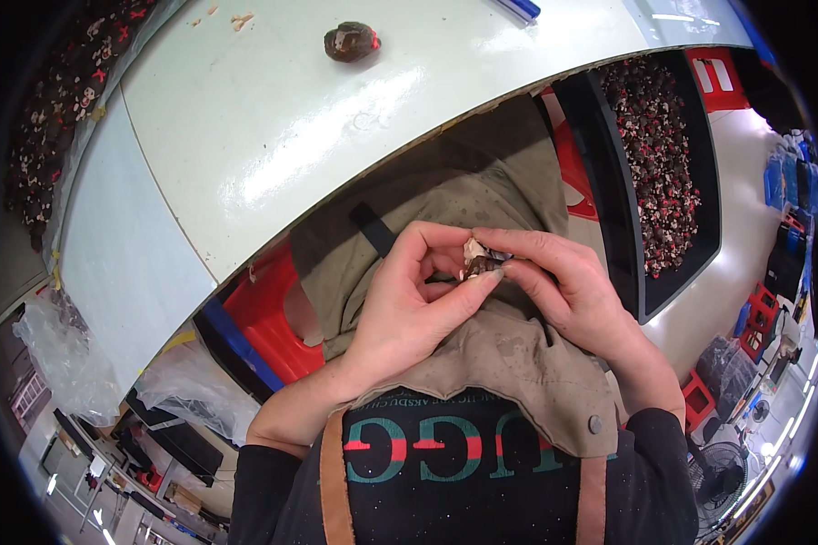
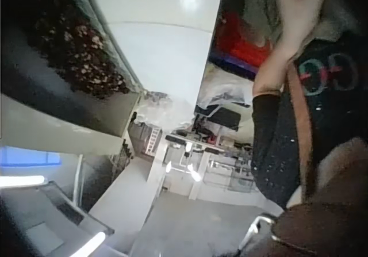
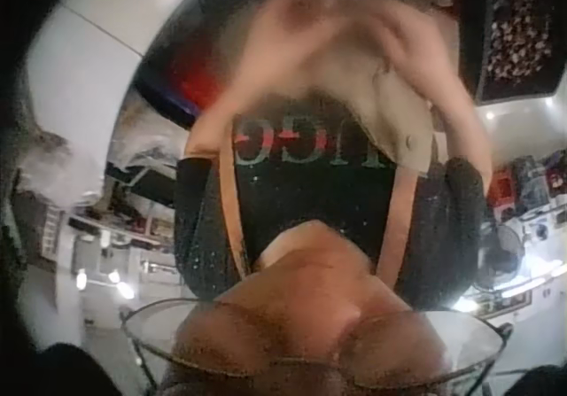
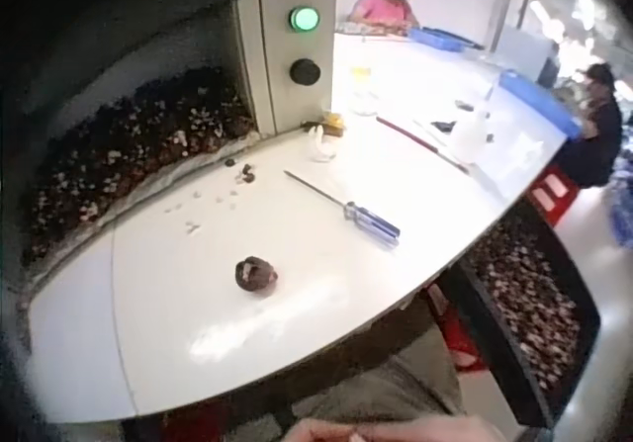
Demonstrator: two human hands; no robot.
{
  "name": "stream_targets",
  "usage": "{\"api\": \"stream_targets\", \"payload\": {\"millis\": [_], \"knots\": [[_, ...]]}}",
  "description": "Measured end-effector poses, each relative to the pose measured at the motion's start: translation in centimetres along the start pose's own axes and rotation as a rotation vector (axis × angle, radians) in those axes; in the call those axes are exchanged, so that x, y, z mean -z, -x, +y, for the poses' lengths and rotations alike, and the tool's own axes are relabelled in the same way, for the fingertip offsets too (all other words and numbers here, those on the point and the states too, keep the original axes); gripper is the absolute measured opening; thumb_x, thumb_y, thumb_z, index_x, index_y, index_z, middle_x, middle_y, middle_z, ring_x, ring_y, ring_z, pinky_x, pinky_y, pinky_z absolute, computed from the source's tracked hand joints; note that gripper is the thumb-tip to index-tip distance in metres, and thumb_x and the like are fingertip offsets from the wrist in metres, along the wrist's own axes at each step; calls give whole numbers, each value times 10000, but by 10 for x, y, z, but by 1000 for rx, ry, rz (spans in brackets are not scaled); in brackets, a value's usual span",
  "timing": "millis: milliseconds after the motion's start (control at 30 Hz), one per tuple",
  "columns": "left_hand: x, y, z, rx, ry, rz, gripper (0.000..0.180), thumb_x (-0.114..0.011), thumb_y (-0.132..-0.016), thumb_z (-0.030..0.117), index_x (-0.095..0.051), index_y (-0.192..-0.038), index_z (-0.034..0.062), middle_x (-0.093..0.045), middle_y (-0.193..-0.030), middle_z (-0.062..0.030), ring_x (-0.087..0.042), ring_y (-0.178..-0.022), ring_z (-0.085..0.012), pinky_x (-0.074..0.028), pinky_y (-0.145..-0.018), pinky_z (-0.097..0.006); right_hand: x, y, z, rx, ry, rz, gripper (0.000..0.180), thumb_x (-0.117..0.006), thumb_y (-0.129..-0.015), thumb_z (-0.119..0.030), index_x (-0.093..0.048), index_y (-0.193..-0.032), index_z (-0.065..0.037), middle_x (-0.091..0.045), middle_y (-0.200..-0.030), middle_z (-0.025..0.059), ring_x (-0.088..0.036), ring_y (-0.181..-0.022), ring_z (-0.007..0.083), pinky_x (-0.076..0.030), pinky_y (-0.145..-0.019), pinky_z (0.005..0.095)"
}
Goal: Assembling small toy figurines by gluing parts and using a screwdriver.
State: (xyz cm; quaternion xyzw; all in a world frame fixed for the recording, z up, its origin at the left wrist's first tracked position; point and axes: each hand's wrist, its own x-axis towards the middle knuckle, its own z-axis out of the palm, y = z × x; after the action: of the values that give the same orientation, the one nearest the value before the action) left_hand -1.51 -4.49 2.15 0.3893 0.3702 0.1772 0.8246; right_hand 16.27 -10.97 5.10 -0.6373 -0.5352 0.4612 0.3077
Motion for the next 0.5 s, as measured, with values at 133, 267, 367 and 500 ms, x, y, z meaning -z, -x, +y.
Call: {"api": "stream_targets", "payload": {"millis": [133,267,367,500], "knots": [[-4,1,2,-29,-17,22,348,-663,-839,33,-461,-1122,32,-565,-987,-23,-545,-888,-66,-491,-750,-207,2,1,-4,37,69,32,316,-577,-855,-13,-595,-1170,-31,-648,-1028,153,-634,-938,279,-495,-815,334],[-13,5,19,-58,-66,21,332,-653,-837,9,-467,-1112,23,-556,-987,-29,-545,-885,-68,-498,-760,-215,13,1,-6,65,79,120,313,-548,-882,-31,-587,-1192,-50,-654,-1016,122,-631,-945,240,-486,-812,317],[-17,9,31,-15,-69,-27,333,-643,-837,-9,-469,-1120,17,-549,-992,-30,-540,-899,-70,-489,-776,-210,41,-14,-15,201,-19,361,314,-496,-919,-54,-566,-1225,-62,-651,-969,65,-604,-840,146,-476,-731,273],[-14,6,46,-114,53,-83,339,-625,-843,-29,-466,-1140,11,-546,-1021,-32,-541,-927,-73,-468,-821,-212,87,-50,-52,134,19,431,355,-384,-995,-180,-494,-1307,-51,-426,-663,-45,-352,-543,21,-292,-486,170]]}}
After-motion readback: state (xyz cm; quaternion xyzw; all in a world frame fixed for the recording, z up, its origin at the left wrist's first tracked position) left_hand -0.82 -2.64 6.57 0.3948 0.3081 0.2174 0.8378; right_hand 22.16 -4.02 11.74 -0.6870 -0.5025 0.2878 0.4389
